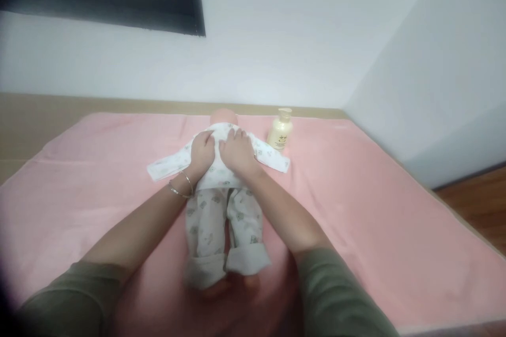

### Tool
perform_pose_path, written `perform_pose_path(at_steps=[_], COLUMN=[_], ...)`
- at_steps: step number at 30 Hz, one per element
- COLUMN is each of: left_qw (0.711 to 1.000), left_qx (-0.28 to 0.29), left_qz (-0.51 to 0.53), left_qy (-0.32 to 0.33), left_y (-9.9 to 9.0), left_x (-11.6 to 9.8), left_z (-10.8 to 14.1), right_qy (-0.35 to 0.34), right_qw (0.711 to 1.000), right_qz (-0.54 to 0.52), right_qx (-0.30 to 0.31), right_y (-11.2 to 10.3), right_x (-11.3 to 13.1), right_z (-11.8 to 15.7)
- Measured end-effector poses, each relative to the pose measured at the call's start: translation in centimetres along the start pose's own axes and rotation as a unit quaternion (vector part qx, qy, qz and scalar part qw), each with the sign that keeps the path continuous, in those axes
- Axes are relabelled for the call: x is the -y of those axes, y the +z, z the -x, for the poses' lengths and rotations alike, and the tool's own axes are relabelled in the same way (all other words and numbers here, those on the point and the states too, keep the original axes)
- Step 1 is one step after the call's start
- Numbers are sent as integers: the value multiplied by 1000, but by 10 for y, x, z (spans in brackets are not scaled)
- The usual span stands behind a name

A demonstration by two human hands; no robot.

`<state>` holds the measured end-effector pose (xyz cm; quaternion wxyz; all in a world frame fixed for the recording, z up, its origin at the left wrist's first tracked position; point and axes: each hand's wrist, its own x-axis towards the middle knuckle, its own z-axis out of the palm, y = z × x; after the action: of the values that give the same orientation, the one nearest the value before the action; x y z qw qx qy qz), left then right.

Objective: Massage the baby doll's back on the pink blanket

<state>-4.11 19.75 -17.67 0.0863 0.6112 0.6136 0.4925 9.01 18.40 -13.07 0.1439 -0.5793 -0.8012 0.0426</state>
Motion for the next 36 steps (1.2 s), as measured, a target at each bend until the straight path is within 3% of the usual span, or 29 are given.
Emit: perform_pose_path(at_steps=[3, 5, 7, 12, 15, 18, 20, 23, 28, 32, 36], left_qw=[1000, 1000, 1000, 1000, 1000, 1000, 1000, 1000, 1000, 1000, 1000], left_qx=[17, 21, 13, 5, 14, 6, -1, -2, 8, 15, 12], left_qz=[0, 2, 4, -2, 3, 5, 2, 3, -9, -21, -18], left_qy=[-6, -3, 3, 2, 3, 6, 4, 3, 12, 16, 8], left_y=[0, 1, 1, 2, 2, 2, 1, 0, -1, -1, 0], left_x=[3, 5, 5, 2, 1, 1, 2, 2, 1, -1, -1], left_z=[-2, -2, -2, 0, 0, 0, 0, 0, 0, 0, 0], right_qy=[-92, -158, -179, -68, -23, 14, 14, -49, -140, -86, -40], right_qw=[995, 987, 983, 993, 998, 1000, 999, 997, 990, 990, 996], right_qz=[30, 7, -35, -89, -62, -11, 30, 62, -26, -105, -81], right_qx=[-15, 1, 23, 26, 19, 6, -2, -13, 3, 43, 22], right_y=[2, 2, 0, 1, 2, 2, 3, 4, 0, -2, -1], right_x=[18, 15, 2, -28, -22, -1, 15, 27, 1, -22, -13], right_z=[13, 9, -2, -27, -23, -6, 7, 17, -4, -24, -19])
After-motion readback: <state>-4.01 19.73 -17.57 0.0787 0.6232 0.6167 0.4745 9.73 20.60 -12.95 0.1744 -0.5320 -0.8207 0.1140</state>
